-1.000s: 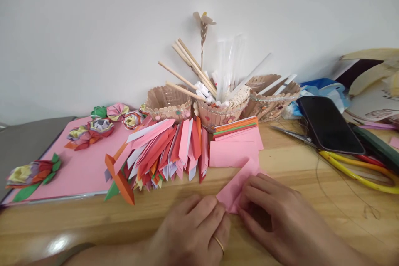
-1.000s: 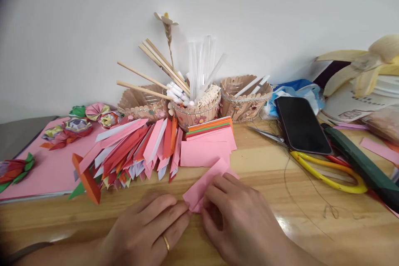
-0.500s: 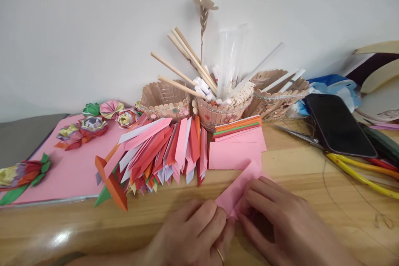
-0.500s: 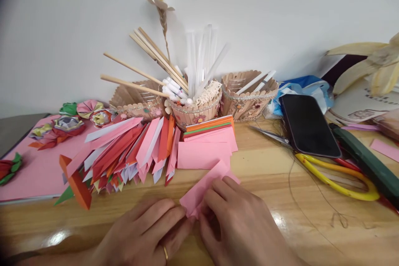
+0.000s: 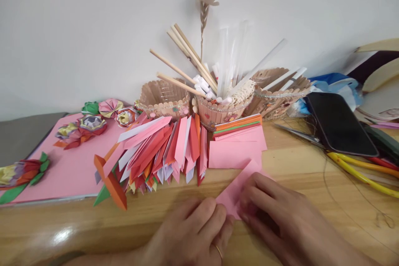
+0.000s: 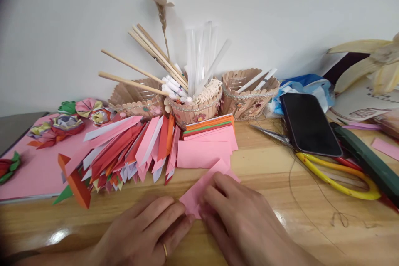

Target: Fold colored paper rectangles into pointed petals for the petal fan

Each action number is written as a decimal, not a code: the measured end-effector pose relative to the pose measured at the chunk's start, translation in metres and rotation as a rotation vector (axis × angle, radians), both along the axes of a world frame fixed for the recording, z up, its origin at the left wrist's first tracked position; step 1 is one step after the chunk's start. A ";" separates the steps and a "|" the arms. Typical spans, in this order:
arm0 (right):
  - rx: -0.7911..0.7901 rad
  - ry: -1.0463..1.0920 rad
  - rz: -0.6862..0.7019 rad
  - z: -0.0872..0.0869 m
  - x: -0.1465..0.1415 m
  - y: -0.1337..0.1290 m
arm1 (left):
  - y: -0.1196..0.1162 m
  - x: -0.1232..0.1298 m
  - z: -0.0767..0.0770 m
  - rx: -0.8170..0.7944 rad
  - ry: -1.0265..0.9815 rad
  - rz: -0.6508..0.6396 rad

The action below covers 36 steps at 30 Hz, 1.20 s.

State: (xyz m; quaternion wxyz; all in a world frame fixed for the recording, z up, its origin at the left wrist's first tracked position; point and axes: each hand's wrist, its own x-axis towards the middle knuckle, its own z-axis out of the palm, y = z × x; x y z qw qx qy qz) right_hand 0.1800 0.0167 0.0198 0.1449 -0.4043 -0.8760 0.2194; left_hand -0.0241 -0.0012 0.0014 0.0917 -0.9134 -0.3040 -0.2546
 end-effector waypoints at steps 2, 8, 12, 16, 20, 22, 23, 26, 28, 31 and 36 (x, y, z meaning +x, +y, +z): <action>0.000 -0.012 0.091 0.000 0.008 0.002 | 0.000 -0.002 0.001 0.000 0.025 0.013; 0.349 0.054 0.292 -0.002 0.014 0.000 | 0.004 -0.008 0.006 0.069 0.083 0.055; 0.443 0.122 0.206 -0.009 0.005 -0.006 | 0.006 -0.007 0.006 0.036 0.056 0.012; 0.324 0.114 0.158 -0.013 0.001 -0.010 | 0.002 -0.007 0.004 0.029 0.026 -0.055; 0.223 0.123 0.169 -0.002 -0.001 -0.009 | 0.000 -0.010 0.003 0.120 0.064 -0.087; 0.168 0.106 0.173 0.008 -0.002 -0.009 | 0.001 -0.011 0.002 0.139 0.081 -0.107; 0.135 0.089 0.168 0.012 -0.002 -0.009 | 0.001 -0.011 0.002 0.137 0.086 -0.109; 0.053 0.093 0.151 0.018 -0.001 -0.008 | 0.002 -0.012 0.002 0.132 0.096 -0.107; 0.023 0.137 0.097 0.015 0.001 -0.006 | 0.003 -0.012 0.002 0.127 0.115 -0.109; 0.038 0.155 -0.094 0.004 0.003 -0.002 | 0.004 -0.012 0.004 0.117 0.125 -0.131; -0.029 0.020 -0.285 -0.003 0.001 0.002 | 0.007 -0.012 0.006 0.066 0.065 -0.199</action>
